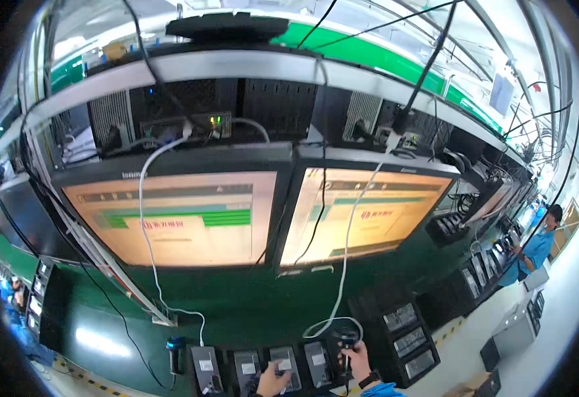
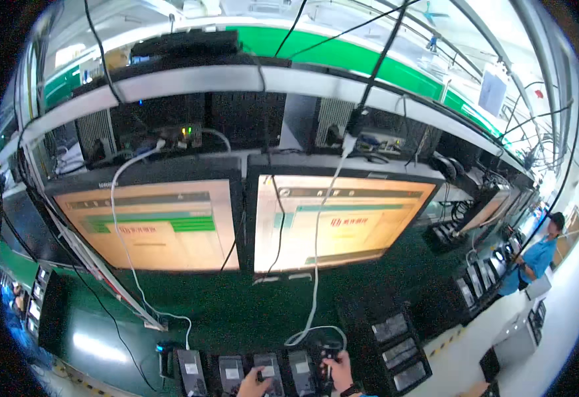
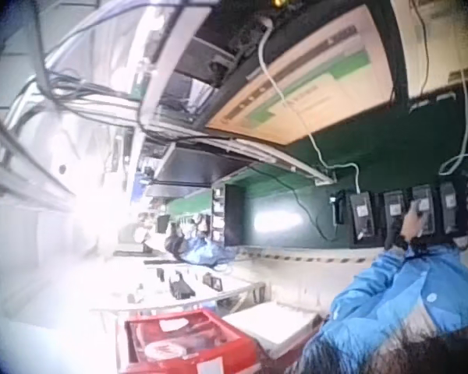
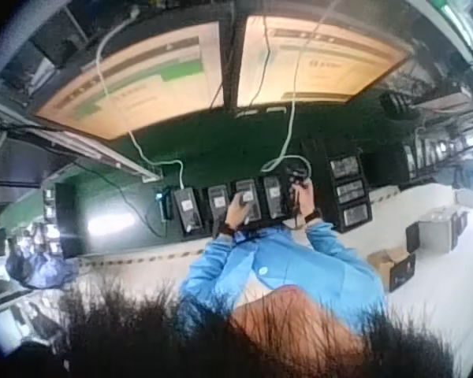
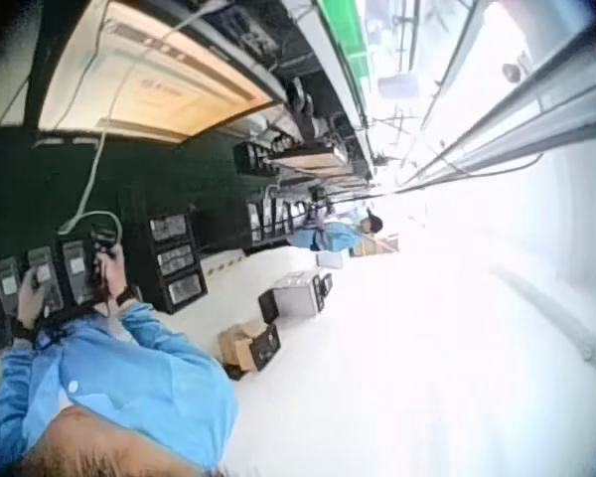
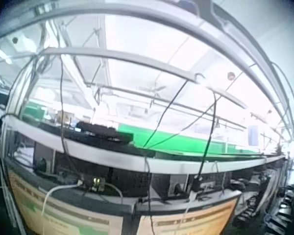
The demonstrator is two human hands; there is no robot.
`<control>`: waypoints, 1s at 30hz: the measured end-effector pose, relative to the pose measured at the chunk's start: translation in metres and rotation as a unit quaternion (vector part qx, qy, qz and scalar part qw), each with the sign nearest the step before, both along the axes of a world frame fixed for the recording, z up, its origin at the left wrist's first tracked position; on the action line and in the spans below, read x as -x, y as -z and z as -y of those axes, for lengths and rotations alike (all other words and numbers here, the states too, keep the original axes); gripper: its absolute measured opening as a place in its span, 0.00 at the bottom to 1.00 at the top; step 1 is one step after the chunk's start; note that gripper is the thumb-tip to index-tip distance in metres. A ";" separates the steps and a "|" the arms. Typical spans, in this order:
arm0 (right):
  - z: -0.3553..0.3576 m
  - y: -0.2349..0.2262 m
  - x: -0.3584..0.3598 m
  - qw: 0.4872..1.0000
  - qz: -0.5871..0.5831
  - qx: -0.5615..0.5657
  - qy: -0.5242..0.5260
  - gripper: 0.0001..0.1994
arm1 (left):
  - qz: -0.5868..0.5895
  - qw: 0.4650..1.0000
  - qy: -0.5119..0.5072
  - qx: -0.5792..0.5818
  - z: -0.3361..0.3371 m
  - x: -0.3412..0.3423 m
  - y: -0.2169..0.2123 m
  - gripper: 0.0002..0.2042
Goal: Scanning handheld electronic devices with a barcode scanner at a manufacturing workstation.
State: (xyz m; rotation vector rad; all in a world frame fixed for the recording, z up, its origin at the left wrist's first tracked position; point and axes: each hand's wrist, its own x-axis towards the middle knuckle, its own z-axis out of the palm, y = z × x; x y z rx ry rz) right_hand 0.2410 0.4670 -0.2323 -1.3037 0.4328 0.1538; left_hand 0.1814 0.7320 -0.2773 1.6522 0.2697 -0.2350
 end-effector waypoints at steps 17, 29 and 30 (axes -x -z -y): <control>0.041 0.172 -0.047 0.913 0.073 0.374 0.143 0.15 | 0.001 0.999 -0.042 -0.002 0.000 -0.032 0.013 0.18; -0.083 -0.043 -0.017 0.941 0.134 0.101 -0.293 0.10 | 0.053 0.993 0.047 0.092 -0.010 -0.021 -0.070 0.11; -0.088 -0.046 -0.014 0.930 0.150 0.132 -0.310 0.09 | 0.056 0.991 0.072 0.094 -0.011 -0.018 -0.070 0.11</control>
